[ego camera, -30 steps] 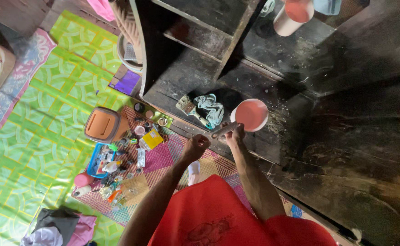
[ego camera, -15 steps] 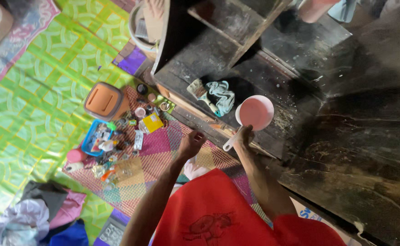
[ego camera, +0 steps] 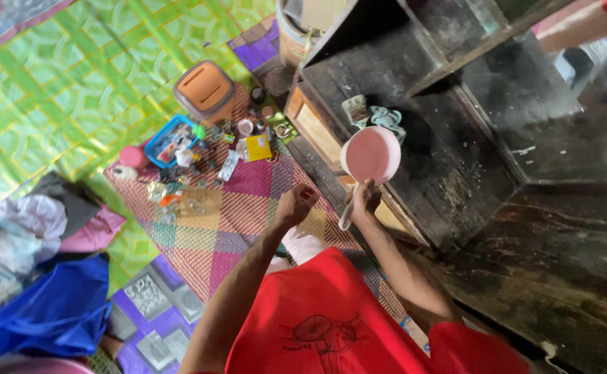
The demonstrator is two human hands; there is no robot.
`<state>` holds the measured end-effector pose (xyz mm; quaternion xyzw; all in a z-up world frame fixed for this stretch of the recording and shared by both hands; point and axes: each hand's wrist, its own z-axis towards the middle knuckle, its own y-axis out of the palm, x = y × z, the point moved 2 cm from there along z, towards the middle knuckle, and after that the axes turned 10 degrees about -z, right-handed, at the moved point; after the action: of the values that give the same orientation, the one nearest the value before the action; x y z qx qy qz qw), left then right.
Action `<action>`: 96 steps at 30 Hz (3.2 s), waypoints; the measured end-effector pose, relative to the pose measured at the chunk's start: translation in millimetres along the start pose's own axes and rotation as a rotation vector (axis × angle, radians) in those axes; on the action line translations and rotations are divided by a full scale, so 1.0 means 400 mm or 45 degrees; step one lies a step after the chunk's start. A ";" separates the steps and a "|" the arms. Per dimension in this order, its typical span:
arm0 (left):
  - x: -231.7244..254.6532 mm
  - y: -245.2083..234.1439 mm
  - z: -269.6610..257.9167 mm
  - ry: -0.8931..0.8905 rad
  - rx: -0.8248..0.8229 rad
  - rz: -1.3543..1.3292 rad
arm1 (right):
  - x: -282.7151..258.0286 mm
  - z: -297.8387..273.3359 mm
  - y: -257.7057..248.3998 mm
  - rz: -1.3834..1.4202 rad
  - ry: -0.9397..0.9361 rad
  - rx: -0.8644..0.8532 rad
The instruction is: The person cleans the interior of a wooden cabinet using a brush and a cloth. They repeatedly dip the brush into a container and scrub the shelves and sides of the cabinet.
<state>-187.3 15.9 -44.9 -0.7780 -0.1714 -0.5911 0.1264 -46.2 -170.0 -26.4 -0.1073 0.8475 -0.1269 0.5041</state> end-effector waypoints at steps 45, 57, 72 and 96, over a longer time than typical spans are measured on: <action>-0.437 -0.277 -0.697 -0.639 1.788 -0.761 | 0.440 -0.579 0.748 -1.738 -1.699 -1.638; -0.585 -0.226 -0.697 -0.644 1.981 -0.860 | 0.575 -0.578 0.784 -1.875 -1.689 -1.838; -1.032 -0.183 -0.672 -0.790 1.909 -1.010 | 0.921 -0.484 0.878 -1.864 -1.798 -2.049; -1.690 -0.089 -0.552 -0.831 2.013 -1.135 | 1.556 -0.171 1.030 -1.900 -1.771 -2.214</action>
<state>-559.6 -119.2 -636.6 -0.4573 -0.8265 -0.0531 0.3239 -420.4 33.8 -643.4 -0.8663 -0.0389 0.2872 0.4068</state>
